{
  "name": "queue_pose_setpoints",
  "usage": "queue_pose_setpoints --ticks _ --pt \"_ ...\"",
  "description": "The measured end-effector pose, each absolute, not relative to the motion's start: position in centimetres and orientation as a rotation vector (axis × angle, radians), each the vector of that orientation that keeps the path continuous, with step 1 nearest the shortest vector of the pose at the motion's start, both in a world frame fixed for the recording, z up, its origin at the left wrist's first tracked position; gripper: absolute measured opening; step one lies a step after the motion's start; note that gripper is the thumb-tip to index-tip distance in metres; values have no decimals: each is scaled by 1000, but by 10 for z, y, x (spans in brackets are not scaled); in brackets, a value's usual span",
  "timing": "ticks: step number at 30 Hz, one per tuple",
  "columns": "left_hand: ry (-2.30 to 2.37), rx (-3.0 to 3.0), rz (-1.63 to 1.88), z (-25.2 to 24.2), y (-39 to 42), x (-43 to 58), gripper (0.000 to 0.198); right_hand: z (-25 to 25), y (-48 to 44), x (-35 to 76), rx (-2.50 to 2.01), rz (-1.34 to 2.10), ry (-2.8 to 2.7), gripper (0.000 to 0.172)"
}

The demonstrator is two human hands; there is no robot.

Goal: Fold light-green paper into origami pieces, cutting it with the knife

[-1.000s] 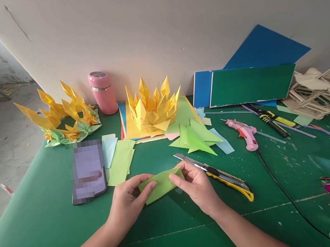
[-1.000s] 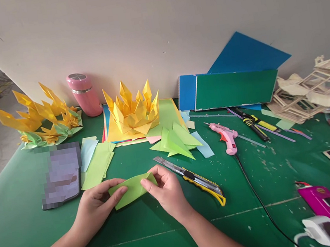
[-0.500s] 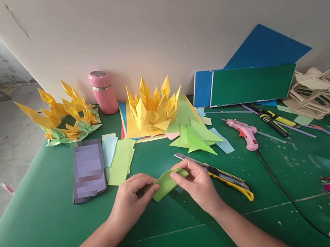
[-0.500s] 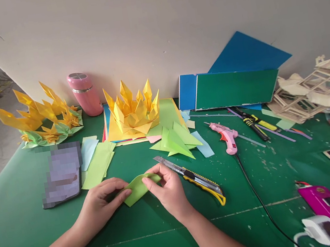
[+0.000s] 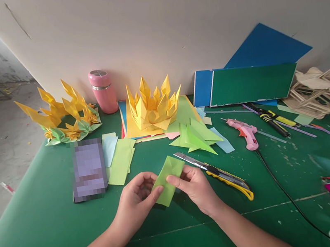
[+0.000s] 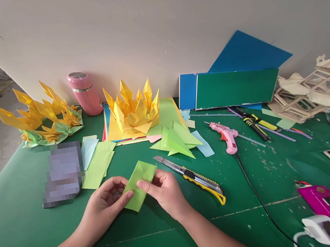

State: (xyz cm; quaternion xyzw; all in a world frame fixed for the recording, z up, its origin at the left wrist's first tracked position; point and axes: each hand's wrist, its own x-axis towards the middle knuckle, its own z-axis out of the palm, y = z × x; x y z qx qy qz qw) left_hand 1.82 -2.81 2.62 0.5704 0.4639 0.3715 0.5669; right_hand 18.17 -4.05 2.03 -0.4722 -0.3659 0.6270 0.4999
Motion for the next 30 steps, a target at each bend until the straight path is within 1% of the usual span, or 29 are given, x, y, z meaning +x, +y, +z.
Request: queue_pose_setpoints --ticks 4,8,14,18,25,30 --pt "1139 1375 935 28 -29 18 20 19 -40 182 -1145 1509 -903 34" --pt "1150 1480 961 28 -29 18 14 17 -40 182 -1148 1499 -916 32" --pt "1070 1633 1069 29 -27 17 10 19 -40 182 -1170 1494 -935 36" --pt "1075 1654 1100 30 -26 15 8 20 -41 182 -1171 1504 -932 34" --pt "1137 1632 1062 31 -25 14 11 22 -40 182 -1179 1489 -934 35" --pt "1115 1680 1097 30 -25 13 10 23 -40 181 -1165 1488 -938 35"
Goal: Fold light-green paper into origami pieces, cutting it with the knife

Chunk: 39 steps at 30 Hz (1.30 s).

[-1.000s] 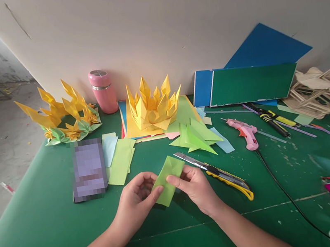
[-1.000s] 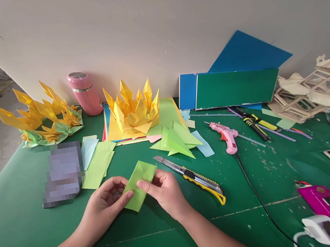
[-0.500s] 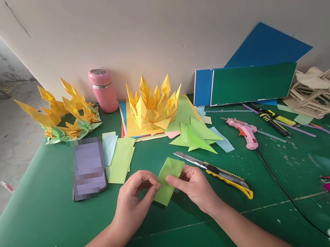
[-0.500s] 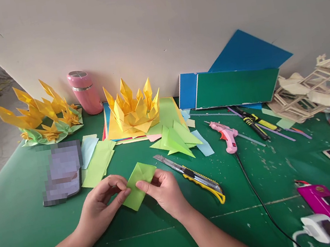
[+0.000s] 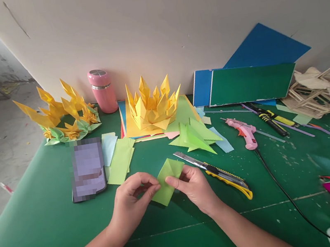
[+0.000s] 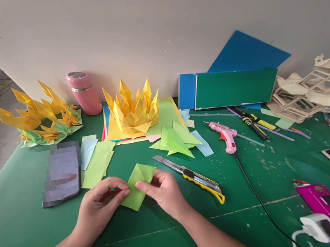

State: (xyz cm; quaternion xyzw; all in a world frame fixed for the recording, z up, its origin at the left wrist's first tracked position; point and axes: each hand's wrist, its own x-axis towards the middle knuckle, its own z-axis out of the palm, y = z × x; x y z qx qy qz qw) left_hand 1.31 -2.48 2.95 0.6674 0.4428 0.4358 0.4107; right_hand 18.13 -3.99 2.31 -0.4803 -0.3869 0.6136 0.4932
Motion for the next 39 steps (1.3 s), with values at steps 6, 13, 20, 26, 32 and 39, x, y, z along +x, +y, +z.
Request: queue_pose_setpoints --ticks 6,13,20,26,32,39 --pt "1080 1797 1109 27 -24 12 12 20 -40 182 -1156 1466 -970 34" --pt "1189 1832 938 21 -15 7 17 14 -38 192 -1383 790 -1264 35" --pt "1248 1966 851 21 -11 5 20 14 -37 200 -1201 376 -1868 16" --pt "1199 2132 873 21 -13 3 22 10 -38 198 -1175 312 -1996 17" --pt "1192 2243 810 20 -11 2 26 12 -37 200 -1186 310 -2052 17" --pt "1173 2246 749 21 -8 0 25 13 -37 206 -1110 269 -2174 19"
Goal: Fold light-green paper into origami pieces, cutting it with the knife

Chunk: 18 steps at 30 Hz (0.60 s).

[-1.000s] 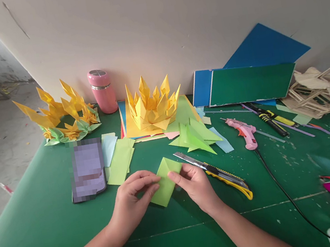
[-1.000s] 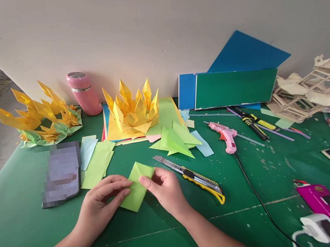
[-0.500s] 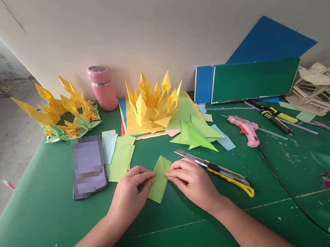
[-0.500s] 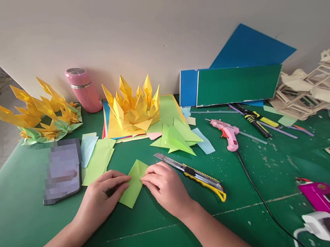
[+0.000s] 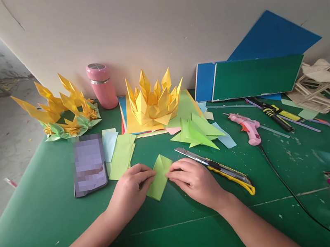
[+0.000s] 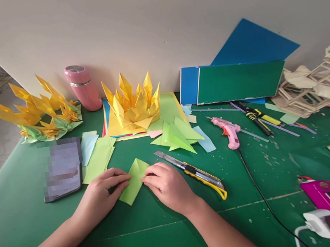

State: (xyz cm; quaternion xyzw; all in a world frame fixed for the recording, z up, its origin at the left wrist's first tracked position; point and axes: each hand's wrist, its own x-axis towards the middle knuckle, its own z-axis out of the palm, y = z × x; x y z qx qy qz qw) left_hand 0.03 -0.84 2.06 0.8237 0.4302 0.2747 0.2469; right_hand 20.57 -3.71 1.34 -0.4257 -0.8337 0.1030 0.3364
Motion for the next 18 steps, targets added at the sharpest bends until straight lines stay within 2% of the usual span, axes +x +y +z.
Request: queue_pose_setpoints --ticks 14,18 --pt "1140 2255 737 20 -5 -1 26 19 -50 193 -757 360 -2475 23" --pt "1131 2262 712 20 -5 -2 26 17 -47 197 -806 310 -2442 26"
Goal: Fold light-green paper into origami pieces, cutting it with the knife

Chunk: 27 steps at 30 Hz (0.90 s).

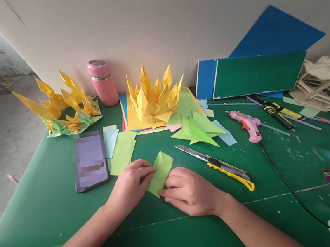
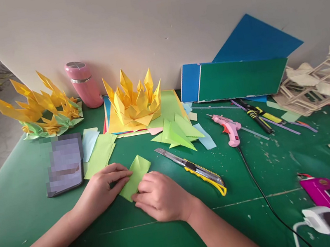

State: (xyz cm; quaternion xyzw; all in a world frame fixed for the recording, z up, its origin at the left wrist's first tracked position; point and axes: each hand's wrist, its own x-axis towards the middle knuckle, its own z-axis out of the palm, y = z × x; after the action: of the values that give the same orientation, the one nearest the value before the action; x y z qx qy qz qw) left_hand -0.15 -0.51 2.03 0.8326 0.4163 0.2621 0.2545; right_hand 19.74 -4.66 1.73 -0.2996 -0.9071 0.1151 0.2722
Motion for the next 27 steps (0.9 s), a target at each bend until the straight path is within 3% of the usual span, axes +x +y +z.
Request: queue_pose_setpoints --ticks 5,11,14,18,23,27 --pt "1119 2276 703 22 -6 -1 28 18 -35 216 -1252 104 -2271 34" --pt "1107 2298 755 19 -7 -1 29 12 -31 222 -1368 40 -2172 29" --pt "1101 2321 821 18 -7 -1 28 9 -32 220 -1357 141 -2043 24" --pt "1070 2284 866 21 -8 -1 26 10 -33 214 -1349 358 -1910 32" --pt "1026 2161 897 24 -7 -1 15 14 -35 204 -1351 759 -1576 18" --pt "979 2071 895 24 -7 0 12 16 -35 199 -1372 1060 -1316 23"
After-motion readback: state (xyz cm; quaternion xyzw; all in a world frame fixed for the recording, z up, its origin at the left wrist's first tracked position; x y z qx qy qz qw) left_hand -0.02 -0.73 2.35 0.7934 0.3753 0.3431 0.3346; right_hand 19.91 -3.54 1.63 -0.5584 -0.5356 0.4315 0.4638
